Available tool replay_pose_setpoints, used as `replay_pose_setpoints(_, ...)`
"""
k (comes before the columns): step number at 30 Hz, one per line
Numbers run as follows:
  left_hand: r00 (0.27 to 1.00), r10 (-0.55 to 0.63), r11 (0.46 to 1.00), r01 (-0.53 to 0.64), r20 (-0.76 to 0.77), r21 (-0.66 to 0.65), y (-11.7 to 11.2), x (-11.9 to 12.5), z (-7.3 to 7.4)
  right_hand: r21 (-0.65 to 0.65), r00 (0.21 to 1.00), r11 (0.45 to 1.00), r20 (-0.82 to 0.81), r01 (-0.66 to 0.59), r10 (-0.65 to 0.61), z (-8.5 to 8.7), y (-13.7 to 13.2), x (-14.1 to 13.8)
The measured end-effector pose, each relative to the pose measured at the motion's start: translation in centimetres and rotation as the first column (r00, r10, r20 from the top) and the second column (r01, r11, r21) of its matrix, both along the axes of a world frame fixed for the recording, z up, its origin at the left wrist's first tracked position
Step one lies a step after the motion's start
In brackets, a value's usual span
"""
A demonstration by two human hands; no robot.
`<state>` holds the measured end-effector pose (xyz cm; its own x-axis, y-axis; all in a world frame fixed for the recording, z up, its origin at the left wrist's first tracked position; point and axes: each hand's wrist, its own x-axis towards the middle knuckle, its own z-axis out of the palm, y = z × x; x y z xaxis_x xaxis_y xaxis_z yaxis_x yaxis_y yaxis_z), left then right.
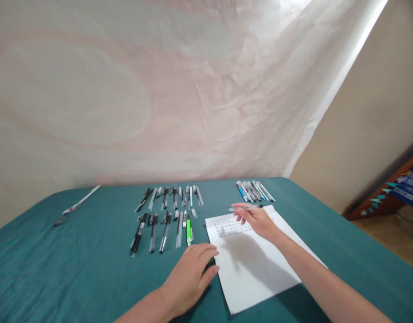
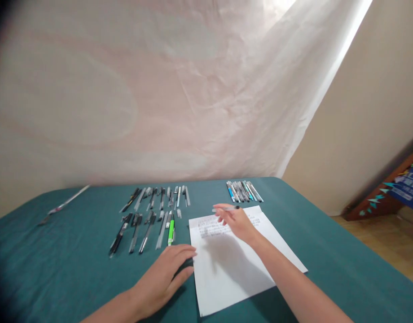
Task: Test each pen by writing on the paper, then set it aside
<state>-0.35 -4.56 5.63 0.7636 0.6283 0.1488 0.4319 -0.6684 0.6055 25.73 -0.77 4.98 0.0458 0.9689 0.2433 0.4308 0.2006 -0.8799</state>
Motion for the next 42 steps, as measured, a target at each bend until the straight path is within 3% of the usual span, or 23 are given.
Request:
replay_pose_setpoints(2,0.994,-0.016,0.992,0.029,-0.107,0.121,0.0,-0.1,-0.9,0.016,0.99,0.99,-0.022,0.141,-0.141,-1.1,-0.3,3.5)
replay_pose_setpoints(5,0.98,-0.02,0.98,0.058,-0.199,0.188,0.3,-0.2,-1.8,0.009,0.947,0.947,-0.043,0.32,-0.319,-2.9,-1.1,7.7)
replay_pose_setpoints(10,0.97,0.003,0.976,0.051,-0.244,0.214,0.5,-0.2,-2.5,-0.049,0.919,0.919,-0.025,0.392,-0.393,-5.1,-2.4,10.9)
replay_pose_setpoints(15,0.973,-0.012,0.977,0.061,-0.232,0.205,0.5,-0.3,-2.7,-0.048,0.918,0.918,0.078,0.393,-0.389,-5.5,-3.5,11.7)
replay_pose_setpoints(28,0.979,-0.025,0.98,0.063,-0.201,0.188,0.7,-0.4,-3.1,0.05,0.808,0.858,0.311,0.512,-0.501,-6.1,-3.7,12.8)
replay_pose_setpoints(42,0.981,-0.042,0.986,0.072,-0.189,0.153,0.8,-0.3,-2.7,0.084,0.767,0.863,0.422,0.498,-0.483,-6.7,-3.4,13.4)
